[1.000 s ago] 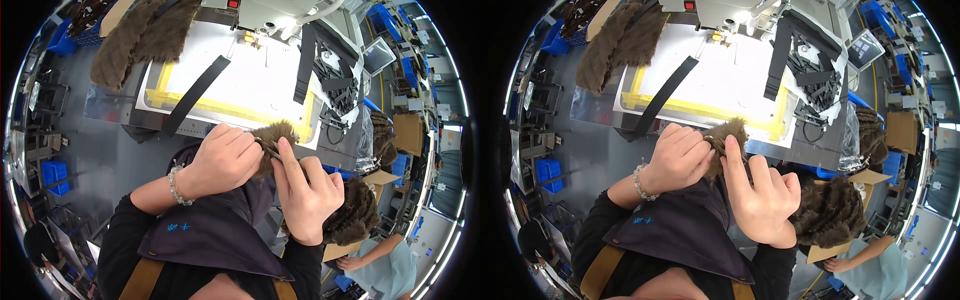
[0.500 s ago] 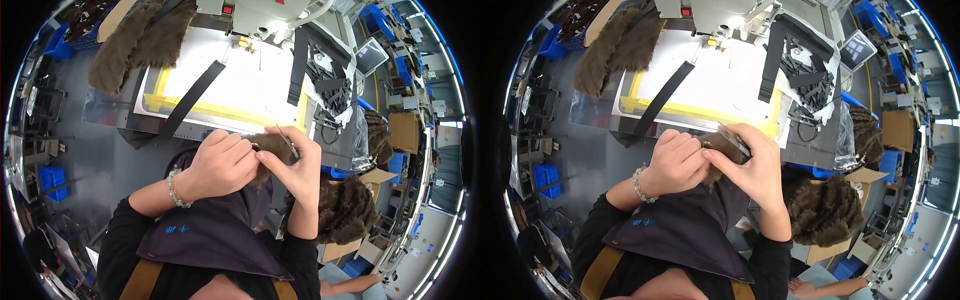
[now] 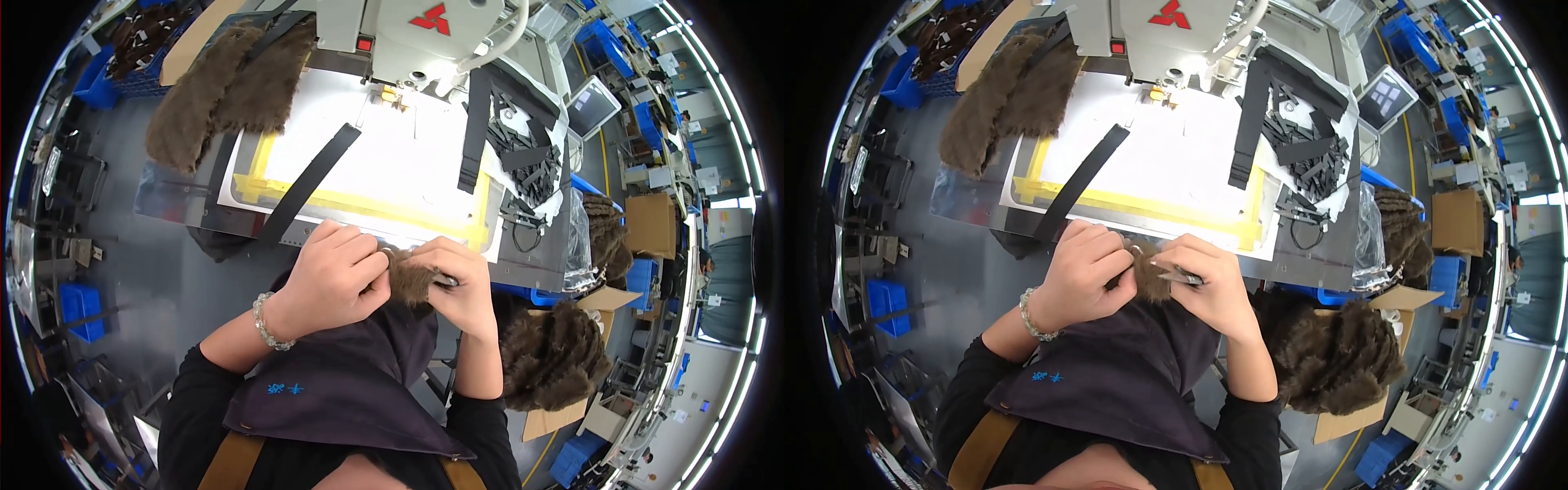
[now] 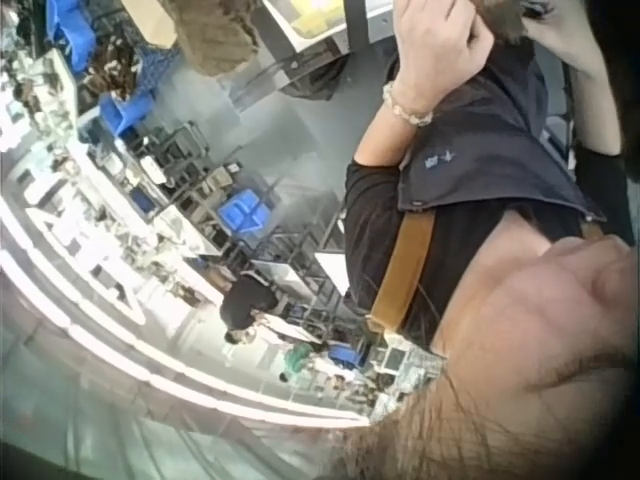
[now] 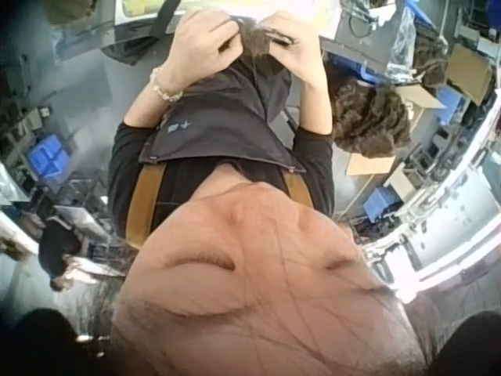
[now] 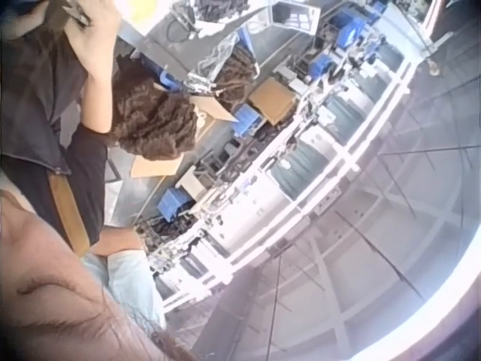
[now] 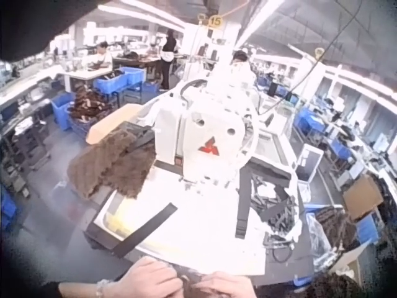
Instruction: Assembling fur components by attaching straps and buckles using small hand tools.
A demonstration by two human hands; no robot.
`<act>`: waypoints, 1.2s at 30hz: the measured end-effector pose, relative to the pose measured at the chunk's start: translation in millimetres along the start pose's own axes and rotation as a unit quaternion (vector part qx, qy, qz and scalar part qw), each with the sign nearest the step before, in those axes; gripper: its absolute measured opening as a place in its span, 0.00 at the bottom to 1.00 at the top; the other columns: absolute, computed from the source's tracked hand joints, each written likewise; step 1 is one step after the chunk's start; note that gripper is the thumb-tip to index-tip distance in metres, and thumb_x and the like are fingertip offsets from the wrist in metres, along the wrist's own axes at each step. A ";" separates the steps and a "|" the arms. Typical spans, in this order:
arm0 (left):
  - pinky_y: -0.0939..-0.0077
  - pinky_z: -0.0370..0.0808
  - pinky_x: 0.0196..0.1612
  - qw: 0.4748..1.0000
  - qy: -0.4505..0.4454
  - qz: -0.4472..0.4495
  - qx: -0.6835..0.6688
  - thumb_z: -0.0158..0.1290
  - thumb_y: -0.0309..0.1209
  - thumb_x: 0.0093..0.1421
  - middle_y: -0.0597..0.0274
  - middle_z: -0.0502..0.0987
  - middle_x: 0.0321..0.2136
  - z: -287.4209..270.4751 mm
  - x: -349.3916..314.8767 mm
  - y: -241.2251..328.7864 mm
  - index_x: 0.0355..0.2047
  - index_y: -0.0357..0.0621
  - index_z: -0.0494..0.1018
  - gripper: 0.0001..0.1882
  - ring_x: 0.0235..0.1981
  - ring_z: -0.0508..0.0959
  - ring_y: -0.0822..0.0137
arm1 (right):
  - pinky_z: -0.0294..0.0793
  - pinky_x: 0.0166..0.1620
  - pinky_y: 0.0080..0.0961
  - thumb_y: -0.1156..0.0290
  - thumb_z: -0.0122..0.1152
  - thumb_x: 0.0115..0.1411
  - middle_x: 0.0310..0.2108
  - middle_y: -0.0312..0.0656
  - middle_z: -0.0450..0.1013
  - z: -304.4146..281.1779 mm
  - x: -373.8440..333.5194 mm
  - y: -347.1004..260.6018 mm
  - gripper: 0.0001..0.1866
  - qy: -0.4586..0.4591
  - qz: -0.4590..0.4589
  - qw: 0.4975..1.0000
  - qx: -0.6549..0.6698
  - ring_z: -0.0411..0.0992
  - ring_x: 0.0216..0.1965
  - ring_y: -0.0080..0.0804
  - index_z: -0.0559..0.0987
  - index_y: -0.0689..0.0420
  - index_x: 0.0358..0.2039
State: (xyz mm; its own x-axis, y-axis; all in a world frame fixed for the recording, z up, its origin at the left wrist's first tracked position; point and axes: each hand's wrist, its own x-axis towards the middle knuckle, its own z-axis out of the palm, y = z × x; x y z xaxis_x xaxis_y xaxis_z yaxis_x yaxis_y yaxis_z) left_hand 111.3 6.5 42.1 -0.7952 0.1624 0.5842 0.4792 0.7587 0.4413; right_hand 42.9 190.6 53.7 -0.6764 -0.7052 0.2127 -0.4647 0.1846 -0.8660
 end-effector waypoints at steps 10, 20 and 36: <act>0.68 0.72 0.39 0.931 -0.130 -0.143 -0.310 0.53 0.22 0.42 0.62 0.76 0.33 0.1 -8.5 -7.2 0.27 0.43 0.69 0.09 0.35 0.75 0.58 | 0.69 0.31 0.20 0.86 0.52 0.30 0.24 0.42 0.72 0.6 -14.4 -2.0 0.16 -0.036 0.003 0.999 0.007 0.71 0.26 0.33 0.77 0.64 0.26; 0.71 0.67 0.32 0.985 -0.055 0.021 -0.162 0.52 0.24 0.42 0.61 0.71 0.27 18.3 -14.2 -1.2 0.27 0.41 0.69 0.08 0.28 0.72 0.63 | 0.63 0.26 0.16 0.86 0.51 0.29 0.23 0.42 0.71 7.2 -22.1 4.6 0.15 -0.006 0.019 0.998 -0.058 0.66 0.21 0.29 0.75 0.66 0.24; 0.70 0.69 0.34 0.994 -0.055 0.049 -0.081 0.51 0.27 0.43 0.60 0.71 0.22 20.1 -14.2 -1.1 0.20 0.40 0.70 0.04 0.28 0.73 0.60 | 0.61 0.25 0.14 0.86 0.54 0.30 0.20 0.42 0.71 13.9 -33.1 6.3 0.12 0.047 0.061 0.997 -0.030 0.66 0.20 0.26 0.75 0.65 0.21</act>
State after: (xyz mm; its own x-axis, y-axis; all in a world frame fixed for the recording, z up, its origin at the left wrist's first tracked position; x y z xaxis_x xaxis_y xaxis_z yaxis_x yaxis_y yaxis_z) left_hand 114.5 16.0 19.7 -0.7733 0.3048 0.5559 0.6027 0.6255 0.4954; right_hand 70.3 205.6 34.9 -0.7791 -0.6085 0.1509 -0.4070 0.3078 -0.8600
